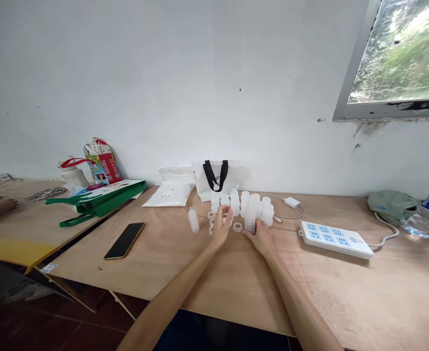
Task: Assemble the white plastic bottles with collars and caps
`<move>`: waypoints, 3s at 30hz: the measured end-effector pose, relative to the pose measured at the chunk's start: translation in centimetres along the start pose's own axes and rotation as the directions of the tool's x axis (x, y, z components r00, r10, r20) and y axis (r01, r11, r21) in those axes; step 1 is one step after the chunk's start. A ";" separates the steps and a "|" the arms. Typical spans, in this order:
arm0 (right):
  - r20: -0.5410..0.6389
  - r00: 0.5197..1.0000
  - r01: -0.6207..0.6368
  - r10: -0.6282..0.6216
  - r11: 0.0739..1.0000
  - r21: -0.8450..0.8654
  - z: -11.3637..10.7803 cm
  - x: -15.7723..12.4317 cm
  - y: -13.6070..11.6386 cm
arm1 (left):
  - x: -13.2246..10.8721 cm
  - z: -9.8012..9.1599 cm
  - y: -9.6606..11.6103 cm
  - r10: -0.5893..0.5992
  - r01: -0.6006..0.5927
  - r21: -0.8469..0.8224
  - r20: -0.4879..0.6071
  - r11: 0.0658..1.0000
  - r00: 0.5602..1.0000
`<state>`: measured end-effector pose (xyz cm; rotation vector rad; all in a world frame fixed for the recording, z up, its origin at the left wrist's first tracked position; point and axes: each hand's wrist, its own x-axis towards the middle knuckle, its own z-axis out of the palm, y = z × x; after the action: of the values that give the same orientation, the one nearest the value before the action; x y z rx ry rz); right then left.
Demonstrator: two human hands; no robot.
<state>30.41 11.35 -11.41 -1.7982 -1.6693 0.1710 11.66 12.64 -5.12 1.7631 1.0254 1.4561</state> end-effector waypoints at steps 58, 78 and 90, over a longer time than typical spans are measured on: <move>0.261 0.894 0.427 -0.364 0.867 -0.258 0.5 -3.2 -8.0 | -2.0 -5.2 -7.3 0.093 -0.225 0.305 0.394 0.925 0.915; 0.202 0.908 0.383 -0.368 0.923 -0.039 0.1 -3.2 -6.9 | -2.4 -5.6 -7.1 0.188 -0.289 0.299 0.326 0.909 0.927; 0.112 0.936 0.324 -0.334 0.941 0.098 0.2 -3.1 -6.6 | -2.7 -6.0 -6.7 0.193 -0.311 0.331 0.346 0.891 0.918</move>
<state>24.22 8.22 -8.97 -1.4492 -1.9992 0.2015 4.41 13.58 -11.02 2.3963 0.9841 1.1243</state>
